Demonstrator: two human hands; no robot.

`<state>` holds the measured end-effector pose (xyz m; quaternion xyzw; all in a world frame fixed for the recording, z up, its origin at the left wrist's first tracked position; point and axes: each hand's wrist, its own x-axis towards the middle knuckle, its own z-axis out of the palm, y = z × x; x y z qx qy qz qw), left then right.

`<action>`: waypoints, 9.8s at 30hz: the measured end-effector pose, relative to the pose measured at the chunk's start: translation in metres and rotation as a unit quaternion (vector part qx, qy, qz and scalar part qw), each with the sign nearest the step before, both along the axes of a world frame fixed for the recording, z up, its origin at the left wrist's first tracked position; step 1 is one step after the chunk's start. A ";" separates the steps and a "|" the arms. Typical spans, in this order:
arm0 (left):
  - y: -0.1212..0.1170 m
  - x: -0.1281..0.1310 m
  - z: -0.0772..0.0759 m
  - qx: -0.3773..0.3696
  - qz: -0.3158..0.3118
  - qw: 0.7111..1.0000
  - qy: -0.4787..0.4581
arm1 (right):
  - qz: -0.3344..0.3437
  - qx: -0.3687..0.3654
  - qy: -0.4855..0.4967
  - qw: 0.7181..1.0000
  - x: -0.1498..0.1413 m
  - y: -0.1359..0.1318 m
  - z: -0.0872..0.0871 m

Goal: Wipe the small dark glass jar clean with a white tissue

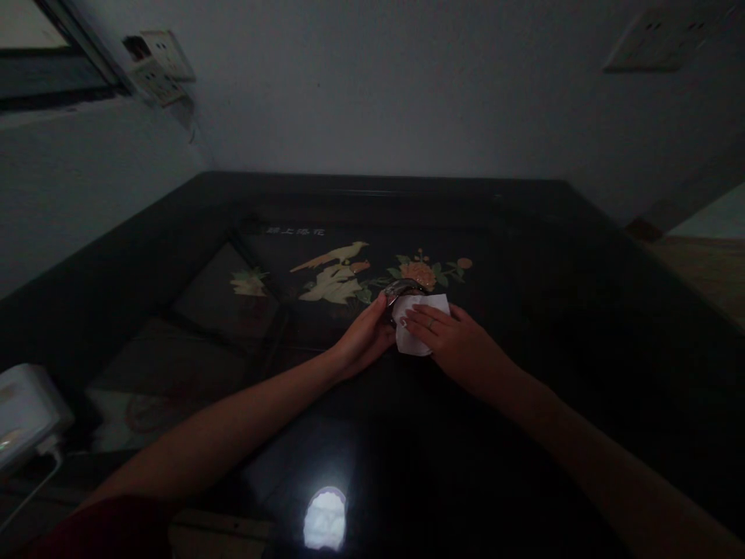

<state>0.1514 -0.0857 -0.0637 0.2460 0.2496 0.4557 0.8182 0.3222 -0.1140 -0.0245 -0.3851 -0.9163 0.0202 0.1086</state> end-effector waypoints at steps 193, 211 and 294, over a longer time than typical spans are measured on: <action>-0.007 -0.002 0.005 0.038 0.006 0.999 0.027 | -0.017 0.009 0.008 1.000 0.001 -0.002 -0.008; -0.007 -0.003 0.000 0.062 0.009 0.997 0.046 | -0.093 -0.256 0.300 0.914 -0.018 -0.013 -0.003; -0.004 0.001 0.003 0.022 0.026 0.999 0.017 | -0.014 0.055 -0.093 0.994 0.006 -0.005 -0.006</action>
